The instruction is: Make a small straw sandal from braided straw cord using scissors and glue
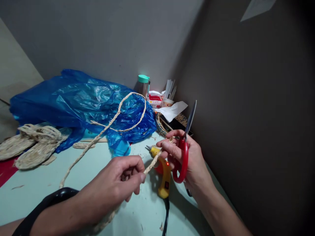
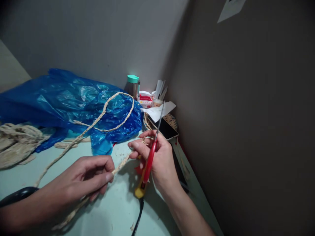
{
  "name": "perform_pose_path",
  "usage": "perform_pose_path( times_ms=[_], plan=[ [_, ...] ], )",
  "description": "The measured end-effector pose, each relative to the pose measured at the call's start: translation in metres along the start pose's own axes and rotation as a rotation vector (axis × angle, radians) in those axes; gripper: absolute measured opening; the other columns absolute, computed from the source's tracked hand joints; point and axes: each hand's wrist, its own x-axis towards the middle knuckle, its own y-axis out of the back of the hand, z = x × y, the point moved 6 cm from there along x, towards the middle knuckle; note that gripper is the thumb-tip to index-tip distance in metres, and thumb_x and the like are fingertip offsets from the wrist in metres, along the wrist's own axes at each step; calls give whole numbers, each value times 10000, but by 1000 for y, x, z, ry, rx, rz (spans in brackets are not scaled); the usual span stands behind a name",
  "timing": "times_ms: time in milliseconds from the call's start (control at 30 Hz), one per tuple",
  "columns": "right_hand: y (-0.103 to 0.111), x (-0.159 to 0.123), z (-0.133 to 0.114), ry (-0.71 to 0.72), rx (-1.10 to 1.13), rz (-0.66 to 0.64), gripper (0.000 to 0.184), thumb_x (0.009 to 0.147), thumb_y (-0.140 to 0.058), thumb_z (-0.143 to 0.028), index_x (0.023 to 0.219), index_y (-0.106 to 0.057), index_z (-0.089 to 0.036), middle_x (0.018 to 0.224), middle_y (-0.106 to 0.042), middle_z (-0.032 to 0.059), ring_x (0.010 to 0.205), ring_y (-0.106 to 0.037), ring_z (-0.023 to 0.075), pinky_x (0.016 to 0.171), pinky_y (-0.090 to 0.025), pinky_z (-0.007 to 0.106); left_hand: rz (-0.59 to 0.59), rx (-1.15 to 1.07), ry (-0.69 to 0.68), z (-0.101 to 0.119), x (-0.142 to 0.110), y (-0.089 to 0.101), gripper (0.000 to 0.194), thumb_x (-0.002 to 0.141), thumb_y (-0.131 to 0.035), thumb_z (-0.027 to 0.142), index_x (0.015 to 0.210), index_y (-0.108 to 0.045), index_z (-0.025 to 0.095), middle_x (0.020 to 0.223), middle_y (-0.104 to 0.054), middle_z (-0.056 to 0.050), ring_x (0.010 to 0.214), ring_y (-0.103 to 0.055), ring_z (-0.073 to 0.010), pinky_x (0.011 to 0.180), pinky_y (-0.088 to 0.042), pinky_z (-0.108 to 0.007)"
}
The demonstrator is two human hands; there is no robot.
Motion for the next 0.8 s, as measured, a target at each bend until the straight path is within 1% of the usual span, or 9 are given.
perform_pose_path(
  times_ms=[133,200,267,333,400,500,633,700,800],
  plan=[
    [-15,-3,6,-40,20,-144,313,764,-788,-301,916,-530,-209,777,-740,-2,520,-651,93,409,-473,130,-93,-182,-35,0,3,-6,166,888,-567,324,861,-603,164,749,-650,-29,638,-589,-135,636,-445,-246],
    [-22,-5,9,-58,-4,-218,307,775,-776,-302,946,-538,-214,776,-738,-6,497,-643,93,415,-486,147,-133,-274,-49,-1,4,-8,189,888,-579,332,922,-627,152,776,-639,-36,618,-573,-125,615,-442,-241],
    [-26,-7,9,-59,-24,-259,319,789,-762,-310,1008,-551,-216,805,-740,3,512,-653,102,423,-501,159,-117,-337,-34,-5,5,-8,191,896,-585,330,943,-641,153,746,-609,-18,552,-505,-87,536,-388,-205],
    [-25,-7,5,-47,2,-258,338,798,-753,-314,1052,-551,-220,864,-744,21,590,-693,127,422,-508,159,-89,-422,-14,-9,6,-6,168,900,-595,329,902,-633,165,672,-559,18,469,-373,-43,453,-279,-174],
    [-20,-6,2,-26,32,-215,338,796,-755,-309,1050,-550,-222,900,-747,31,626,-710,139,409,-503,149,-74,-517,1,-11,7,-6,169,897,-607,340,856,-611,176,607,-508,47,439,-243,-30,414,-176,-169],
    [-11,-3,-1,14,23,-119,343,770,-779,-304,1022,-563,-217,854,-748,22,606,-706,139,391,-492,138,-54,-551,26,-10,6,-4,190,892,-606,388,913,-613,200,526,-446,73,429,-165,-39,397,-109,-168],
    [0,0,-5,66,-5,-26,349,765,-789,-306,1022,-566,-228,799,-731,-10,553,-669,107,384,-471,124,-34,-467,65,-5,2,-3,253,905,-558,415,953,-638,180,436,-390,86,383,-137,-39,378,-97,-174],
    [0,1,-7,53,-46,-56,335,792,-766,-335,1030,-556,-229,771,-724,-21,453,-608,67,379,-455,121,-31,-471,43,-1,1,-2,245,900,-555,393,886,-641,165,453,-461,52,372,-204,-41,377,-148,-178],
    [-5,0,-8,-5,-145,-154,328,826,-717,-418,1014,-537,-219,715,-719,-17,352,-525,42,347,-409,121,-30,-572,-12,4,-2,0,197,864,-587,324,767,-615,155,569,-578,-14,430,-318,-54,420,-230,-190]
  ],
)
